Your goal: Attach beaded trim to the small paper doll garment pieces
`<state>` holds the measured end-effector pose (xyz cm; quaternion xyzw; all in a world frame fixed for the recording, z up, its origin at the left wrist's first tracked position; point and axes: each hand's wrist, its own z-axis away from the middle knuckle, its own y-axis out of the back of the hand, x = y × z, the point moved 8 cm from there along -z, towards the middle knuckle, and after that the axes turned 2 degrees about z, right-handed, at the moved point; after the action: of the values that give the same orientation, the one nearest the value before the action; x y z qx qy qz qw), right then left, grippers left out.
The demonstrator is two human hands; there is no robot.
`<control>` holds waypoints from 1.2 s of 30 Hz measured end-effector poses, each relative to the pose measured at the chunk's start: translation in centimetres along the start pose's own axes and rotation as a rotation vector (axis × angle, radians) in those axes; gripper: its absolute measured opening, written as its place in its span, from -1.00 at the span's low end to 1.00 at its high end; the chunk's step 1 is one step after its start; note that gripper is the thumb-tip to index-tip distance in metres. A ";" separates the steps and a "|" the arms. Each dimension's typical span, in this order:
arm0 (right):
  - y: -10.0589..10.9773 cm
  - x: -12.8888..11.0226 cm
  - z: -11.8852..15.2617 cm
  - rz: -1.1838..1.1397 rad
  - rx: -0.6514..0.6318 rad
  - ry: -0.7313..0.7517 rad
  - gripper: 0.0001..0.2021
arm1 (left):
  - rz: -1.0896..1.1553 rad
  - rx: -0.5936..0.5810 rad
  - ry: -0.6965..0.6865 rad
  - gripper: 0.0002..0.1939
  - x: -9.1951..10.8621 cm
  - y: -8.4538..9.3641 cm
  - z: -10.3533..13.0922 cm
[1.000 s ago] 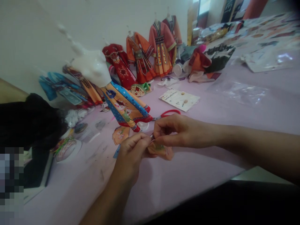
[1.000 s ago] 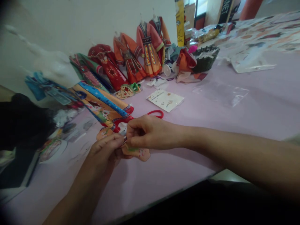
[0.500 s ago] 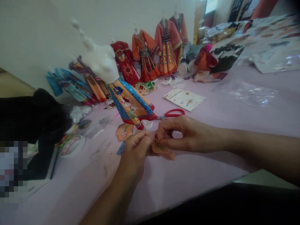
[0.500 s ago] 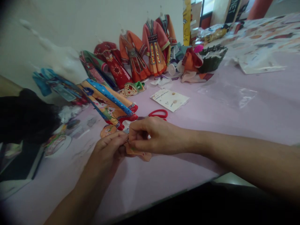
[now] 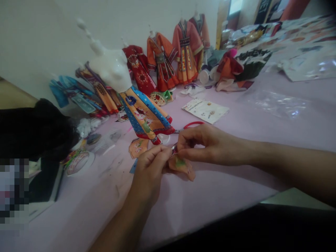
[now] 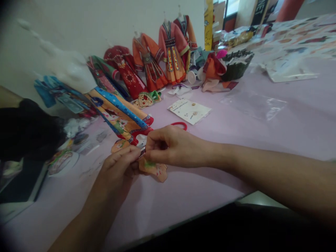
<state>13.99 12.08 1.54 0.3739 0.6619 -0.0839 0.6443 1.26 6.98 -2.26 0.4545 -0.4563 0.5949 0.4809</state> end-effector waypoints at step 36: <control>0.1 -0.1 0.0 0.092 -0.002 0.000 -0.92 | -0.067 0.015 0.012 -0.79 1.0 -0.3 0.2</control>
<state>14.02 12.08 1.69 0.4031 0.6441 -0.0537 0.6479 1.44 6.98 -1.19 0.4695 -0.4335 0.5844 0.5001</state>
